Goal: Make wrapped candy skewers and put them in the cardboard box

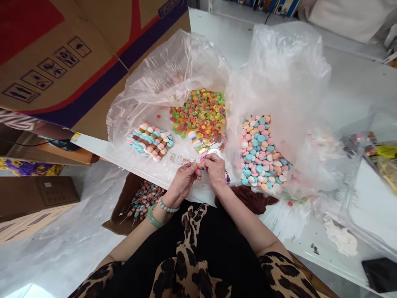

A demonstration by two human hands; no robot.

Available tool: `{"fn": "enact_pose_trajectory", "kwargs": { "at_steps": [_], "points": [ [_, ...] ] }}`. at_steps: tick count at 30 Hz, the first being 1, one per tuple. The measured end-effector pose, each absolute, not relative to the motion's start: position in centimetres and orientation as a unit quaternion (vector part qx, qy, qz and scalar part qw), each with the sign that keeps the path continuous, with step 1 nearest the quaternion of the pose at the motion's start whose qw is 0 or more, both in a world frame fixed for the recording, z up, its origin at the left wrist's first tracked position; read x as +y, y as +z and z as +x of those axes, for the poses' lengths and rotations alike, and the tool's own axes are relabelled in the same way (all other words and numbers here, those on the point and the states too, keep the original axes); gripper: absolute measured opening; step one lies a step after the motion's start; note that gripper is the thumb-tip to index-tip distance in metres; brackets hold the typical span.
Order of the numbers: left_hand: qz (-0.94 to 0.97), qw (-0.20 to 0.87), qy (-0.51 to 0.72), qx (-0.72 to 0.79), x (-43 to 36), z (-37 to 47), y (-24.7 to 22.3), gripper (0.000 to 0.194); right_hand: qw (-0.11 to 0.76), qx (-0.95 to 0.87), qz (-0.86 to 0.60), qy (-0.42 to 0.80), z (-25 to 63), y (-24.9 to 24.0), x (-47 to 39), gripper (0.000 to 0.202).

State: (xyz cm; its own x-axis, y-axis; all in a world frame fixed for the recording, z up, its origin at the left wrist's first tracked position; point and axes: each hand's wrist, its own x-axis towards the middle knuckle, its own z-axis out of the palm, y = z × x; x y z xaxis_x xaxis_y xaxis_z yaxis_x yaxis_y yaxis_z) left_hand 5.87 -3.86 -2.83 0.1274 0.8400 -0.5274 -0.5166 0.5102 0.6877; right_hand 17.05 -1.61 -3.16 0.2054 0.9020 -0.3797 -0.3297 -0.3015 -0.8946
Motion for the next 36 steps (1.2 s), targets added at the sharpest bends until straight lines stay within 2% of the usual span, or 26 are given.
{"fn": "enact_pose_trajectory", "kwargs": {
  "at_steps": [4,10,23,31,34,36],
  "points": [
    [0.088,0.767,0.47,0.428,-3.2,4.6,-2.9,0.032,0.545,-0.283,-0.556,0.56,19.5,-1.3,-1.4,0.021],
    [0.044,0.793,0.477,0.376,-2.3,1.8,-3.0,0.029,0.49,-0.431,-0.583,0.484,21.5,0.2,-5.3,0.014],
    [0.172,0.78,0.495,0.342,-2.4,0.6,-1.2,0.038,0.423,-0.666,-0.551,0.272,21.1,0.2,-7.0,0.017],
    [0.256,0.726,0.49,0.41,-1.6,-0.9,-0.9,0.035,0.329,-0.762,-0.546,0.114,22.1,0.5,-7.2,0.024],
    [0.274,0.713,0.488,0.421,-1.1,-1.4,-0.7,0.036,0.316,-0.776,-0.534,0.111,22.1,0.6,-7.0,0.024],
    [0.282,0.712,0.482,0.426,-0.8,-1.6,-0.6,0.037,0.322,-0.766,-0.534,0.156,22.0,0.6,-6.8,0.022]
  ]
}}
